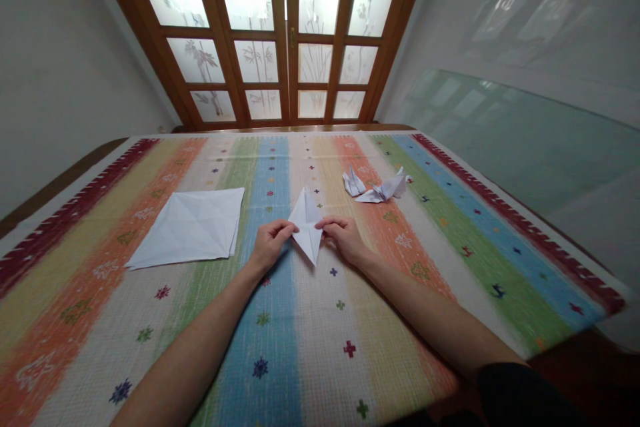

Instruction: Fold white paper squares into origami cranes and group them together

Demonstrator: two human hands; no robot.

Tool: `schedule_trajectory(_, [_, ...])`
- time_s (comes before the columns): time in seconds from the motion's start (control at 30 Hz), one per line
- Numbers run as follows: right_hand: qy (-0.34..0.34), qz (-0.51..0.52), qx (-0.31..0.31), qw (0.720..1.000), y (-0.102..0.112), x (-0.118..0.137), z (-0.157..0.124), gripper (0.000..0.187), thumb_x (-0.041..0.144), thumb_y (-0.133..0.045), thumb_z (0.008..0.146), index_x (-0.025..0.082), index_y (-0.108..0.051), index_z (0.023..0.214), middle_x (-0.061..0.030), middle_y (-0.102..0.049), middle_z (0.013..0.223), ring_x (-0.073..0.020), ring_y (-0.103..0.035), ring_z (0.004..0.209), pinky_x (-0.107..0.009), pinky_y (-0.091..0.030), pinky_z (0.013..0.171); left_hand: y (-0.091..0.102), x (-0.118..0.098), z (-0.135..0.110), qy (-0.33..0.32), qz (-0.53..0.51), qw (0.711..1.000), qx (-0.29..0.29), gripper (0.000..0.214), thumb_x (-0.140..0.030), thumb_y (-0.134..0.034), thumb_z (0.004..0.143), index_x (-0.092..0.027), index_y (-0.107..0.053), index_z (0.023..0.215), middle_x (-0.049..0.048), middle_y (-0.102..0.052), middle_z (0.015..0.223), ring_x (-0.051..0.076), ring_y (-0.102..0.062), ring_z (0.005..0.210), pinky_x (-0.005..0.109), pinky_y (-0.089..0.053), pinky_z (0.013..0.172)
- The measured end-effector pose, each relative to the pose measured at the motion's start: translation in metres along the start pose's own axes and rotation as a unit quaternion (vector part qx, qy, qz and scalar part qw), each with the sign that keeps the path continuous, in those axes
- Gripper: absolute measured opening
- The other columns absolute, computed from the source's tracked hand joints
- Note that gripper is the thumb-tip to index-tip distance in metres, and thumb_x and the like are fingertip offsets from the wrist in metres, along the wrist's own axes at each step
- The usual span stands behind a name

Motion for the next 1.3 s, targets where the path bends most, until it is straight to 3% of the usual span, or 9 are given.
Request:
schedule_trajectory(0.13, [0.049, -0.021, -0.003, 0.999, -0.002, 0.001, -0.001, 0.031, 0.026, -0.075, 0.059, 0.021, -0.061, 0.086, 0.0039, -0.06, 0.068, -0.0114, -0.057, 0.057, -0.024, -0.048, 0.054, -0.004, 0.004, 0.0, 0.016, -0.011, 1.0, 0.007, 0.015, -0.028, -0.072, 0.065, -0.017, -0.063, 0.069, -0.0012, -0.063, 0.064, 0.012, -0.055, 0.058, 0.024, -0.043, 0.059])
schedule_trajectory(0.27, [0.077, -0.009, -0.003, 0.997, -0.004, 0.0, -0.001, 0.052, 0.024, -0.076, 0.058, 0.025, -0.052, 0.104, 0.0043, -0.059, 0.077, -0.0121, -0.059, 0.064, -0.025, -0.05, 0.059, -0.008, 0.008, 0.0, 0.033, -0.073, 0.997, 0.004, 0.028, -0.025, -0.074, 0.064, -0.019, -0.053, 0.081, -0.0042, -0.063, 0.064, 0.012, -0.059, 0.058, 0.023, -0.045, 0.058])
schedule_trajectory(0.47, [0.102, -0.058, -0.016, 0.993, -0.002, -0.001, -0.002, 0.032, 0.028, -0.075, 0.063, 0.023, -0.058, 0.09, -0.0002, -0.064, 0.082, -0.0143, -0.059, 0.069, -0.028, -0.05, 0.065, -0.007, 0.007, -0.002, 0.004, -0.062, 0.998, 0.009, 0.058, -0.022, -0.072, 0.069, -0.019, -0.047, 0.121, -0.0024, -0.068, 0.076, 0.011, -0.062, 0.064, 0.025, -0.049, 0.067])
schedule_trajectory(0.53, [0.121, -0.083, -0.018, 0.989, -0.002, -0.001, -0.003, 0.022, 0.029, -0.072, 0.066, 0.022, -0.059, 0.082, -0.0008, -0.063, 0.08, -0.0152, -0.059, 0.07, -0.029, -0.05, 0.066, -0.007, 0.006, -0.002, -0.015, -0.034, 0.999, 0.003, 0.061, -0.022, -0.071, 0.069, -0.02, -0.049, 0.126, -0.0014, -0.067, 0.082, 0.011, -0.062, 0.065, 0.025, -0.05, 0.068])
schedule_trajectory(0.7, [0.206, -0.154, -0.056, 0.965, -0.002, 0.003, -0.008, 0.005, 0.025, -0.068, 0.07, 0.022, -0.067, 0.074, -0.0064, -0.061, 0.102, -0.0189, -0.06, 0.091, -0.032, -0.052, 0.074, -0.006, 0.006, -0.002, -0.036, 0.016, 0.999, 0.004, 0.048, -0.021, -0.071, 0.068, -0.02, -0.061, 0.116, 0.0014, -0.068, 0.09, 0.012, -0.063, 0.067, 0.025, -0.05, 0.067])
schedule_trajectory(0.9, [0.22, -0.162, -0.068, 0.959, 0.0, 0.003, -0.009, 0.003, 0.025, -0.067, 0.074, 0.023, -0.069, 0.076, -0.0075, -0.06, 0.107, -0.019, -0.06, 0.093, -0.033, -0.053, 0.075, -0.007, 0.001, -0.002, -0.047, 0.045, 0.998, -0.002, 0.036, -0.02, -0.071, 0.068, -0.019, -0.068, 0.104, 0.0048, -0.072, 0.095, 0.016, -0.063, 0.074, 0.028, -0.049, 0.072])
schedule_trajectory(1.07, [0.248, -0.192, -0.069, 0.947, 0.0, 0.006, -0.01, 0.002, 0.025, -0.068, 0.075, 0.024, -0.067, 0.075, -0.0063, -0.061, 0.121, -0.0208, -0.059, 0.103, -0.043, -0.046, 0.096, -0.006, 0.0, -0.002, -0.063, 0.099, 0.993, 0.003, 0.012, -0.023, -0.068, 0.071, -0.02, -0.072, 0.082, 0.001, -0.068, 0.074, 0.016, -0.057, 0.068, 0.027, -0.045, 0.068])
schedule_trajectory(1.2, [0.252, -0.181, -0.057, 0.949, -0.002, 0.007, -0.012, 0.002, 0.026, -0.066, 0.076, 0.025, -0.066, 0.075, -0.0052, -0.07, 0.106, -0.0234, -0.06, 0.109, -0.044, -0.043, 0.099, -0.005, -0.003, -0.002, -0.091, 0.114, 0.989, -0.01, 0.007, -0.023, -0.066, 0.074, -0.021, -0.071, 0.069, 0.0007, -0.06, 0.068, 0.016, -0.053, 0.066, 0.026, -0.043, 0.065])
schedule_trajectory(1.3, [0.219, -0.163, -0.058, 0.96, -0.004, 0.006, -0.013, 0.005, 0.025, -0.063, 0.077, 0.024, -0.067, 0.078, -0.004, -0.071, 0.085, -0.0221, -0.065, 0.092, -0.04, -0.049, 0.087, -0.006, -0.007, -0.003, -0.112, 0.105, 0.988, -0.033, 0.007, -0.025, -0.067, 0.073, -0.022, -0.072, 0.068, 0.0028, -0.062, 0.078, 0.017, -0.056, 0.075, 0.028, -0.045, 0.072])
Point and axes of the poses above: each hand's wrist, its own z-axis towards the middle knuckle, its own y-axis out of the back of the hand, x = y × z, the point moved 1 cm from there along z, towards the middle knuckle
